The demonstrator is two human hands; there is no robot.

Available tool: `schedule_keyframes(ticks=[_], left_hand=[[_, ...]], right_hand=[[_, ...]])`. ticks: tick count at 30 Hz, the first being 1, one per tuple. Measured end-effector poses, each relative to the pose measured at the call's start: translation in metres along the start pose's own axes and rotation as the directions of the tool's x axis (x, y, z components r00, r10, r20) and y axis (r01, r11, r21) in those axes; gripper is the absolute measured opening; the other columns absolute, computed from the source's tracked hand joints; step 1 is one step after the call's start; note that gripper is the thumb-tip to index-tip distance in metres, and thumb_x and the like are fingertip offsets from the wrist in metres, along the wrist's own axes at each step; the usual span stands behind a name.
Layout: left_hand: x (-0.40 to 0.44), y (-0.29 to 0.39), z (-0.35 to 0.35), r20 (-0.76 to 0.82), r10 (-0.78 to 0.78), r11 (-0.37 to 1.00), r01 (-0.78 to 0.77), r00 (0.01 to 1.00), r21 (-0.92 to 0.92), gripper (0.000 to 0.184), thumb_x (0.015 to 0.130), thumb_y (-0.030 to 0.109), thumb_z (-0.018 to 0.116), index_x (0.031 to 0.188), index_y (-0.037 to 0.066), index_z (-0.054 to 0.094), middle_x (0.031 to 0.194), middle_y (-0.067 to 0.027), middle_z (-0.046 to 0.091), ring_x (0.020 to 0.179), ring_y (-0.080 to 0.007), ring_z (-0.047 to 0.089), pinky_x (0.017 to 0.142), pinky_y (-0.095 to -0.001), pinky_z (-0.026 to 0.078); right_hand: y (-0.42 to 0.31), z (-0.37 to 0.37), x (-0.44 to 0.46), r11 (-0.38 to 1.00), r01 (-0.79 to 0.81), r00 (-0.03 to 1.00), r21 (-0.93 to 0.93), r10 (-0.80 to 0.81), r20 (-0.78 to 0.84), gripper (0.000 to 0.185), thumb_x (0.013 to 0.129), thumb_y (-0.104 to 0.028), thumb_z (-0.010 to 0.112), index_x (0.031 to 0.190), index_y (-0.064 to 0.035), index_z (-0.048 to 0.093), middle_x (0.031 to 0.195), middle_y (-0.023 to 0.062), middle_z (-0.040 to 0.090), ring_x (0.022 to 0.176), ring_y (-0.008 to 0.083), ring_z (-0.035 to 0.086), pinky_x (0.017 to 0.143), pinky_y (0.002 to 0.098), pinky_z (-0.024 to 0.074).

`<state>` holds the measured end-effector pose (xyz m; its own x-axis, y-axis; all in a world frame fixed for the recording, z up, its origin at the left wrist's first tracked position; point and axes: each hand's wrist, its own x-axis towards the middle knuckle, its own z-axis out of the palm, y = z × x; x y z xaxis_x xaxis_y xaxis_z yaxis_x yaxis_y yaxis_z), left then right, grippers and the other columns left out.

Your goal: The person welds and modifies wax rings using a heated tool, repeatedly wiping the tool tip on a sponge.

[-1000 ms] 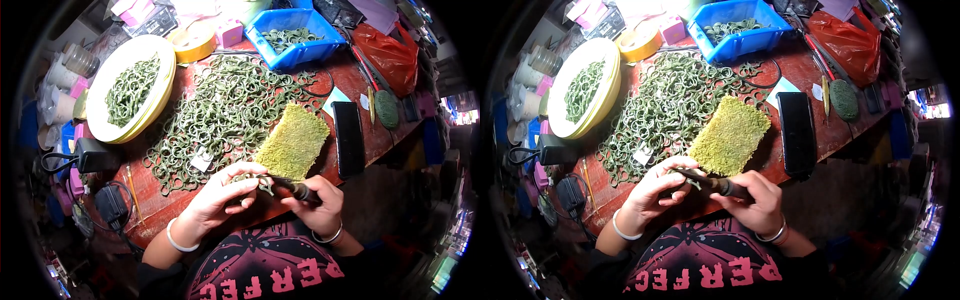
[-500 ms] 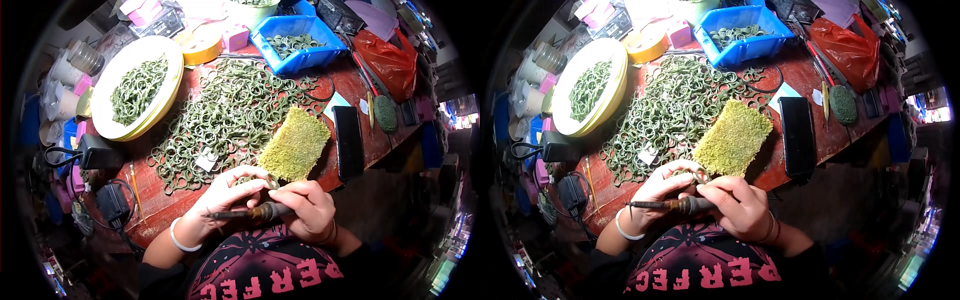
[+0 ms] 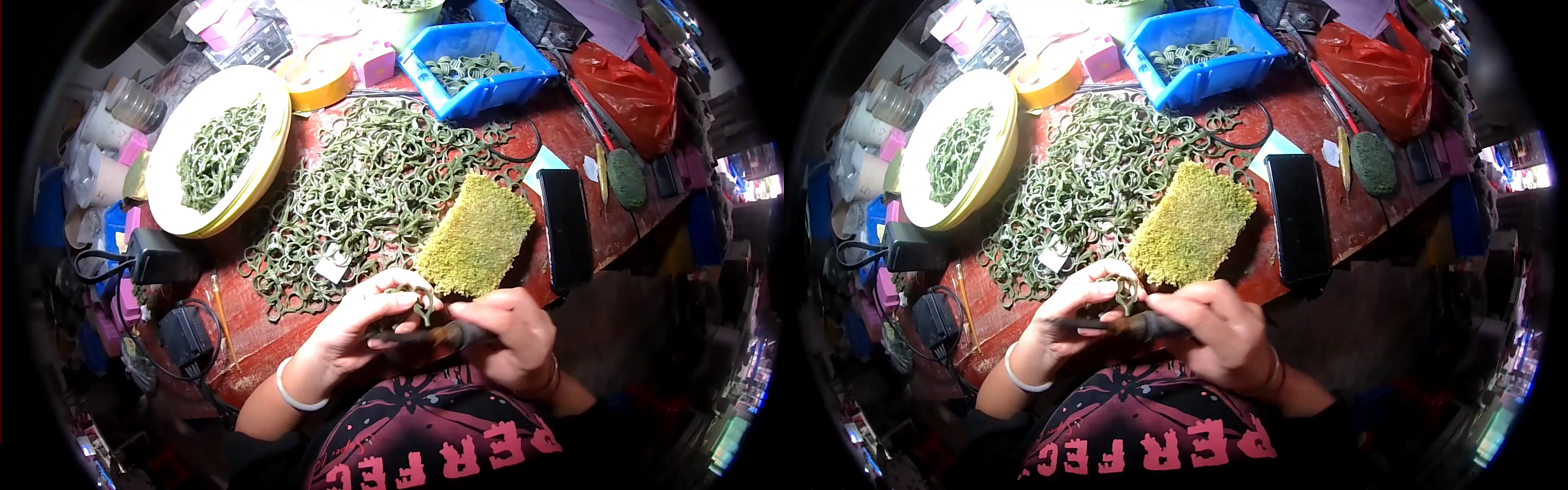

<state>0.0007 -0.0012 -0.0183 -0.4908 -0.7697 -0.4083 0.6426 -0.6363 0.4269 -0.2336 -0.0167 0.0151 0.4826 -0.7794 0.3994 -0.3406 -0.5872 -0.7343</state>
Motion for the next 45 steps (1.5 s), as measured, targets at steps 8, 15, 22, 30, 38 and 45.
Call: schedule_keyframes(ticks=[8,15,22,30,38,45], left_hand=[[-0.001,0.0,-0.007,0.008,-0.039,0.983,0.04,0.999,-0.182,0.029,0.097,0.015,0.057,0.12,-0.002,0.055,0.104,-0.0185,0.06,0.068,-0.0138,0.051,0.045,-0.017,0.037],[-0.001,0.0,-0.009,0.072,-0.025,0.983,0.038,0.997,-0.18,0.027,0.101,0.018,0.055,0.119,-0.001,0.058,0.103,-0.0159,0.064,0.069,-0.0118,0.052,0.046,-0.017,0.035],[-0.001,0.0,-0.007,0.022,-0.019,0.986,0.022,1.0,-0.164,0.029,0.098,0.016,0.056,0.12,-0.003,0.053,0.1,-0.0196,0.062,0.066,-0.0126,0.05,0.045,-0.017,0.036],[-0.001,0.001,-0.004,-0.001,-0.026,0.991,0.026,1.0,-0.131,0.029,0.098,0.016,0.057,0.119,-0.003,0.053,0.1,-0.0196,0.063,0.065,-0.0126,0.05,0.044,-0.0174,0.036],[-0.001,0.001,-0.005,-0.004,-0.023,0.992,0.023,1.0,-0.127,0.029,0.098,0.017,0.057,0.119,-0.003,0.053,0.1,-0.0198,0.064,0.064,-0.0125,0.05,0.044,-0.0175,0.035],[-0.002,0.001,-0.003,-0.017,-0.019,0.995,0.017,1.0,-0.103,0.028,0.099,0.017,0.057,0.118,-0.003,0.054,0.1,-0.0195,0.065,0.063,-0.012,0.05,0.044,-0.0174,0.035]], right_hand=[[0.033,-0.043,-0.035,0.897,-0.151,0.985,-0.414,0.099,-0.144,0.032,0.079,-0.017,0.083,0.104,-0.0021,0.07,0.085,0.0097,0.064,0.068,0.0251,0.064,0.056,0.0337,0.0495],[0.029,-0.032,-0.03,0.945,-0.146,0.988,-0.293,0.123,-0.096,0.028,0.08,-0.017,0.083,0.099,-0.0026,0.067,0.082,0.0089,0.064,0.065,0.0242,0.064,0.054,0.0337,0.0492],[0.034,-0.006,-0.03,0.984,-0.124,0.992,-0.131,0.121,-0.029,0.027,0.083,-0.019,0.082,0.096,-0.0018,0.066,0.077,0.0083,0.062,0.061,0.023,0.063,0.053,0.0327,0.0489],[0.035,-0.005,-0.029,0.983,-0.122,0.993,-0.137,0.12,-0.024,0.027,0.083,-0.02,0.082,0.095,-0.0018,0.065,0.074,0.0072,0.06,0.059,0.0222,0.061,0.052,0.0323,0.0475],[0.035,-0.004,-0.028,0.985,-0.103,0.995,-0.141,0.101,-0.026,0.027,0.083,-0.019,0.082,0.093,-0.002,0.065,0.074,0.0071,0.06,0.058,0.0221,0.061,0.052,0.0329,0.0474],[0.036,-0.004,-0.028,0.983,-0.109,0.994,-0.149,0.108,-0.016,0.027,0.083,-0.019,0.082,0.093,-0.0019,0.064,0.074,0.0069,0.059,0.058,0.022,0.06,0.052,0.033,0.0472]])
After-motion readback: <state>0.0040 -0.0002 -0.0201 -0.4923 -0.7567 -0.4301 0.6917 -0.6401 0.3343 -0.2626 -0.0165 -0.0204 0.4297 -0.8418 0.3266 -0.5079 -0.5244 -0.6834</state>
